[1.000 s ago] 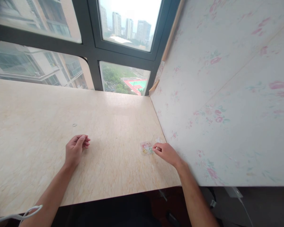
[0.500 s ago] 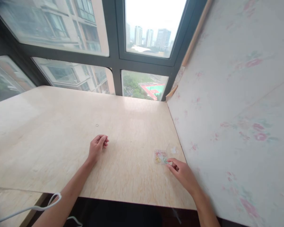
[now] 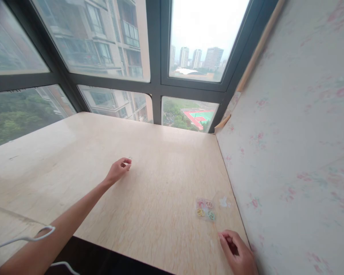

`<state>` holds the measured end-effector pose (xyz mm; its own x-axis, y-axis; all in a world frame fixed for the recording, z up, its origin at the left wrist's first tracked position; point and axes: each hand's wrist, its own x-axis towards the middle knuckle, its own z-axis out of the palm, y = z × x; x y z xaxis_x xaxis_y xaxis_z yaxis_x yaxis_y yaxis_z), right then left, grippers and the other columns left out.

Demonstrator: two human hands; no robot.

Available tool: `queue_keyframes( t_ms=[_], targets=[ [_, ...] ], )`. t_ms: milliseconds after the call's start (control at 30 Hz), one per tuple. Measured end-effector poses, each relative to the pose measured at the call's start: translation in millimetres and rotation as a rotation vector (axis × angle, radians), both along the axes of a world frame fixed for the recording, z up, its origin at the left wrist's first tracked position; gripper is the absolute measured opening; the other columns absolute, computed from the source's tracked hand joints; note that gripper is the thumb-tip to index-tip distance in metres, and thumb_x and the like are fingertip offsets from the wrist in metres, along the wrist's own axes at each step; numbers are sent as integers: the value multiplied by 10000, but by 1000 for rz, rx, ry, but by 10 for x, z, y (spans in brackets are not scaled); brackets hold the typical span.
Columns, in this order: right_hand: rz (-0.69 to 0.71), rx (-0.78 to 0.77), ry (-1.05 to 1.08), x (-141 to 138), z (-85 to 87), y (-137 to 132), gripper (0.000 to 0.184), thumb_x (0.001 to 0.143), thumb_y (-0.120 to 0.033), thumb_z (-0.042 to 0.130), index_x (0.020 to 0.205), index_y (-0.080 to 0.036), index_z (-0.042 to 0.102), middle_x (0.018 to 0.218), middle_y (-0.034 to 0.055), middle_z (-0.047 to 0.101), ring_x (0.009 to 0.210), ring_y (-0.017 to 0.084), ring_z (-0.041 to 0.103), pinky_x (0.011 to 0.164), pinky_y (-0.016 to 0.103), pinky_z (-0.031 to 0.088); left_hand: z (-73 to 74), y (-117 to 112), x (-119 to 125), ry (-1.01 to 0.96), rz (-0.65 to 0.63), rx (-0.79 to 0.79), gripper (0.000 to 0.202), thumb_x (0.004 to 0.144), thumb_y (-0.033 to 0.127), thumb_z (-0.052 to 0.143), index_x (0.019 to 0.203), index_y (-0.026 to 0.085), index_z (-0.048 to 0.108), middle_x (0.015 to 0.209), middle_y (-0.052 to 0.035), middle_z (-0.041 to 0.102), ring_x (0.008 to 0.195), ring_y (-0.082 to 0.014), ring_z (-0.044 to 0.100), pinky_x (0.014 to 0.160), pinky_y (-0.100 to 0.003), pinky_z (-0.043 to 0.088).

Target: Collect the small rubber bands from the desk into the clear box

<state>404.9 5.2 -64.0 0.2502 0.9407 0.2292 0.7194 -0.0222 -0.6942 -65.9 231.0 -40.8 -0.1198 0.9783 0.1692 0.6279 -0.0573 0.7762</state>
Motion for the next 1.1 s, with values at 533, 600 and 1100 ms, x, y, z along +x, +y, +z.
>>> queue_keyframes(
  t_ms=[533, 600, 1100],
  targets=[
    [57, -39, -90, 99, -49, 83, 347, 790, -561, 579, 751, -223, 646, 585, -19, 644, 487, 112, 632, 495, 130, 495, 67, 558, -334, 473, -148, -71, 354, 781, 233, 567, 1135, 234, 586, 975, -30, 753, 909, -221, 682, 817, -313, 481],
    [57, -34, -88, 115, -64, 81, 333, 793, -547, 583, 754, -222, 647, 585, -20, 644, 491, 111, 632, 495, 126, 494, 89, 575, -330, 519, -162, -73, 353, 784, 228, 565, 1135, 248, 596, 963, -24, 752, 926, -227, 677, 809, -310, 474],
    [39, -29, -20, 89, 1, 79, 369, 776, -583, 591, 761, -221, 661, 625, 14, 682, 527, 148, 658, 524, 168, 533, 321, 682, -224, 612, -202, -214, 76, 595, 156, 629, 632, 218, 603, 714, -62, 679, 792, -251, 640, 711, -313, 450]
  ],
)
